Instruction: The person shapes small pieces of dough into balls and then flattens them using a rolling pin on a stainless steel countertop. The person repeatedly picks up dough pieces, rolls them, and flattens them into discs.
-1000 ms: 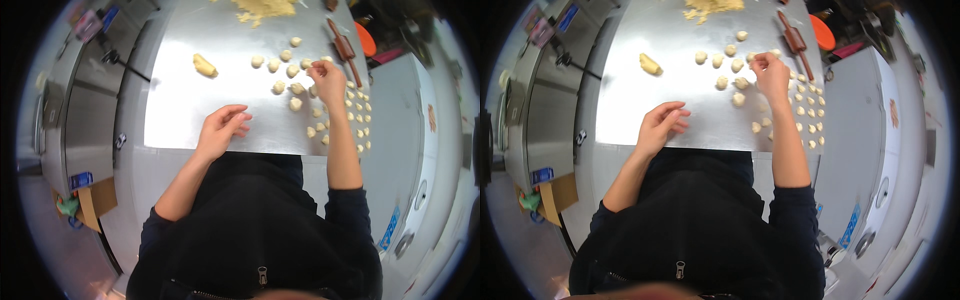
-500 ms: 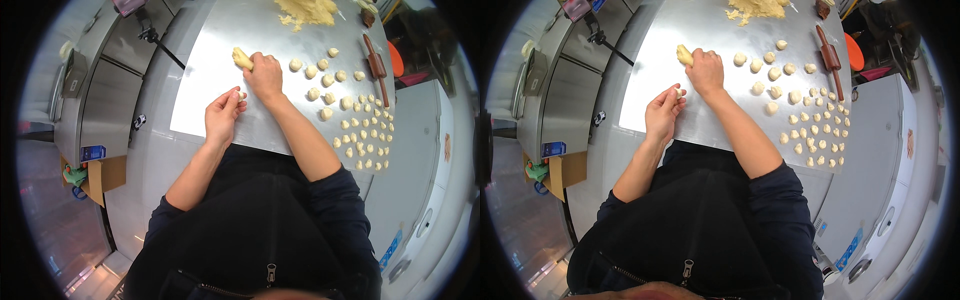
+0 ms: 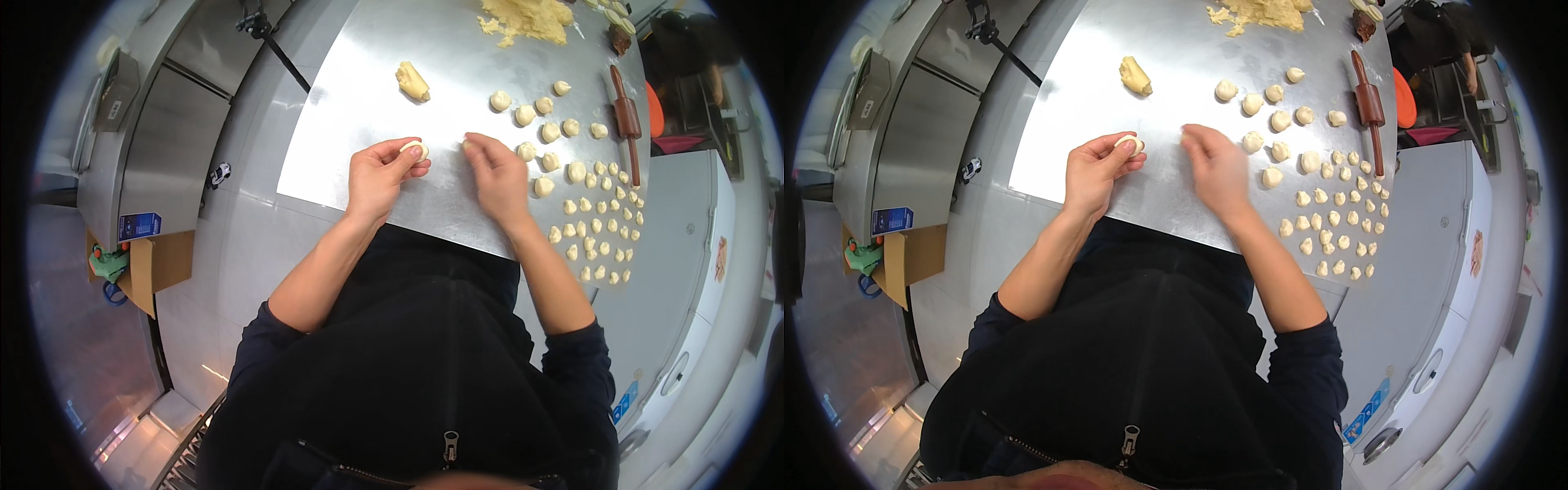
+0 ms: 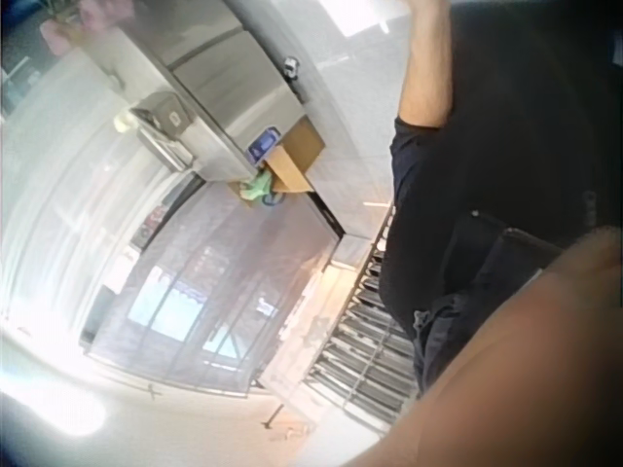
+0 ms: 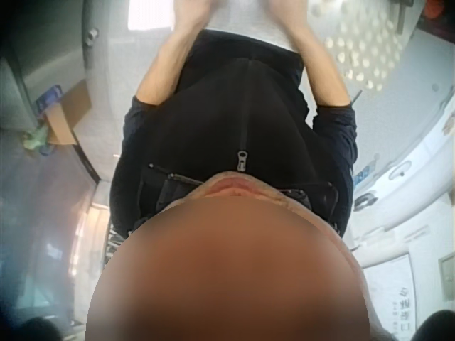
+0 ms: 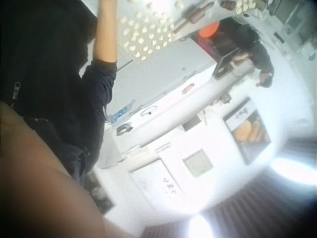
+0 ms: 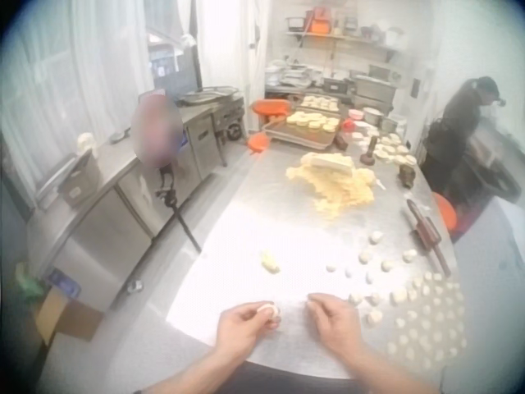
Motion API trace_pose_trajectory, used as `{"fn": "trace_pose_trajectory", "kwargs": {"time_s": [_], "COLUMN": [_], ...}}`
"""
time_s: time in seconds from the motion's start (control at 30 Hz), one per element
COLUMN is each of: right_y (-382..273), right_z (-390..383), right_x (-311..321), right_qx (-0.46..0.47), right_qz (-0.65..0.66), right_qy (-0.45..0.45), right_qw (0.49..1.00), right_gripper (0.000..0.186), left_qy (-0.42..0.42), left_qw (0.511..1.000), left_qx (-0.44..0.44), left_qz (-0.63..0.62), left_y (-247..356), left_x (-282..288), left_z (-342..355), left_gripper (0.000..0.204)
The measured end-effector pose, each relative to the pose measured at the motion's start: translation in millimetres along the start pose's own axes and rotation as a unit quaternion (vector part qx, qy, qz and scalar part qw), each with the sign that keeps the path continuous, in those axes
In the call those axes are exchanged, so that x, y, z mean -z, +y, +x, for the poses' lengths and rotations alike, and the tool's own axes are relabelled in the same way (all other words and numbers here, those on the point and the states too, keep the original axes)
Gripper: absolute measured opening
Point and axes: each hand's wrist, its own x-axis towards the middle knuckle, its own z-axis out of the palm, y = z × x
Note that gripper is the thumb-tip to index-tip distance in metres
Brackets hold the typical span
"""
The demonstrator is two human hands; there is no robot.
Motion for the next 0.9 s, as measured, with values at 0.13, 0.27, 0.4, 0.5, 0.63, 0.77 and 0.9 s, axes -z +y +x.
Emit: {"fn": "trace_pose_trajectory", "kwargs": {"time_s": [0.13,0.27,0.4,0.5,0.63,0.77,0.9], "right_y": [-17,-32,-33,-27,-23,-23,-24], "right_z": [-9,-21,-22,-19,-17,-16,-18], "right_x": [12,3,-1,6,16,16,9], "right_qx": [-0.038,0.097,0.268,0.276,0.102,-0.030,-0.041], "right_qz": [0.363,0.213,-0.100,-0.032,0.232,0.343,0.360], "right_qy": [-0.008,0.070,0.181,0.120,0.050,-0.080,-0.023], "right_qw": [0.931,0.970,0.941,0.953,0.966,0.935,0.932], "right_gripper": [0.034,0.034,0.032,0.033,0.031,0.028,0.024], "left_qy": [-0.026,-0.067,-0.102,-0.104,-0.111,-0.121,-0.072], "left_qw": [0.999,0.991,0.993,0.994,0.992,0.985,0.972], "left_qx": [0.025,0.068,0.023,-0.017,-0.041,-0.084,-0.172], "left_qz": [-0.027,-0.094,-0.053,-0.002,0.033,0.086,0.144], "left_y": [8,18,18,14,10,8,5], "left_x": [-18,-34,-38,-34,-26,-25,-32], "left_z": [-2,-9,-15,-14,-6,-4,-15], "left_gripper": [0.037,0.044,0.047,0.046,0.045,0.039,0.032]}}
